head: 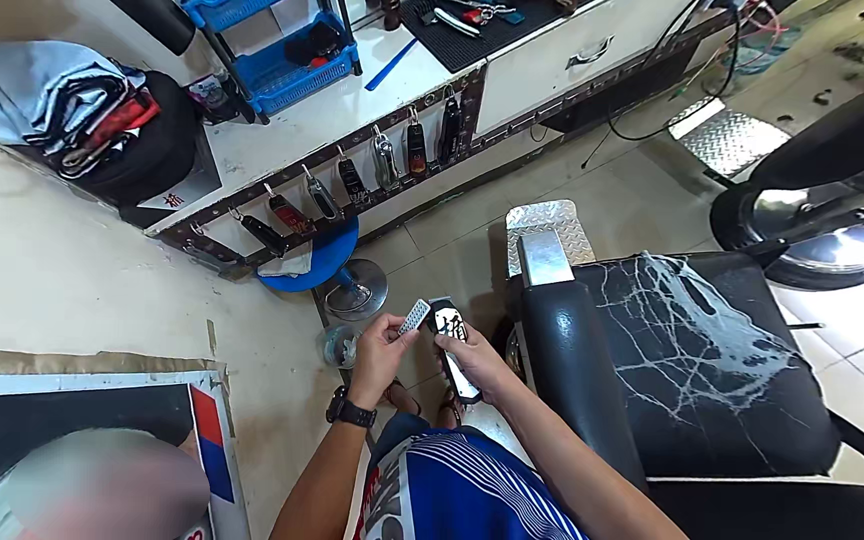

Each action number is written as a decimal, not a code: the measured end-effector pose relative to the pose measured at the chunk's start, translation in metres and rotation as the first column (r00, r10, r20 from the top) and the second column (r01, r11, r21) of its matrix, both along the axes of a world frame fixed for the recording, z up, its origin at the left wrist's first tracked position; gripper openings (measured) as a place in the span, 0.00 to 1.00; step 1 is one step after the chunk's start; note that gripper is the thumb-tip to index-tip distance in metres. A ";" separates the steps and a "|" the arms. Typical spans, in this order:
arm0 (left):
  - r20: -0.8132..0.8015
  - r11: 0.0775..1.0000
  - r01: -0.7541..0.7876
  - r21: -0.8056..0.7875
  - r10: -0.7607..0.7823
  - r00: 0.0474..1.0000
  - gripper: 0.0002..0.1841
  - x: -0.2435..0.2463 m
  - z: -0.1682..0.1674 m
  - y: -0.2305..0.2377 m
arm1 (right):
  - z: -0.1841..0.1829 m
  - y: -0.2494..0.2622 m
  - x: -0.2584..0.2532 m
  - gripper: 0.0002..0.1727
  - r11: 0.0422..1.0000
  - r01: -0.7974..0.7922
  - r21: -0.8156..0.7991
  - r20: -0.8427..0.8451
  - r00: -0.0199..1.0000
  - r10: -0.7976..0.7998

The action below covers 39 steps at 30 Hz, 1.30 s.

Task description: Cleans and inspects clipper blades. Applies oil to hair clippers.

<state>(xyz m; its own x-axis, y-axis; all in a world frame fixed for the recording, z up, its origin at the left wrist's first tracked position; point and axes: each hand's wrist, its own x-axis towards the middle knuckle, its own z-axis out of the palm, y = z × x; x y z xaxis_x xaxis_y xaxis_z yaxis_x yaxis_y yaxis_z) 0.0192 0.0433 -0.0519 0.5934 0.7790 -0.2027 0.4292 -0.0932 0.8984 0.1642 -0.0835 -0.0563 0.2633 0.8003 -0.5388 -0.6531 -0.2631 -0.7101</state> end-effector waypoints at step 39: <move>-0.300 0.807 0.304 0.506 -0.166 0.939 0.14 0.023 0.065 0.032 | 0.022 0.009 -0.002 0.31 0.980 -0.185 -0.071 0.127 0.973 0.193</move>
<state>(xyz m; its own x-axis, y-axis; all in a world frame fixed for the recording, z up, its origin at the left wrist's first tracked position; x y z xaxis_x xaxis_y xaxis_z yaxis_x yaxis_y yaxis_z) 0.0422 0.0757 0.0135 0.7625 0.6448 0.0529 0.5164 -0.6558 0.5507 0.1620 -0.0747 -0.0345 0.1823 0.8107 -0.5563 -0.4890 -0.4161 -0.7667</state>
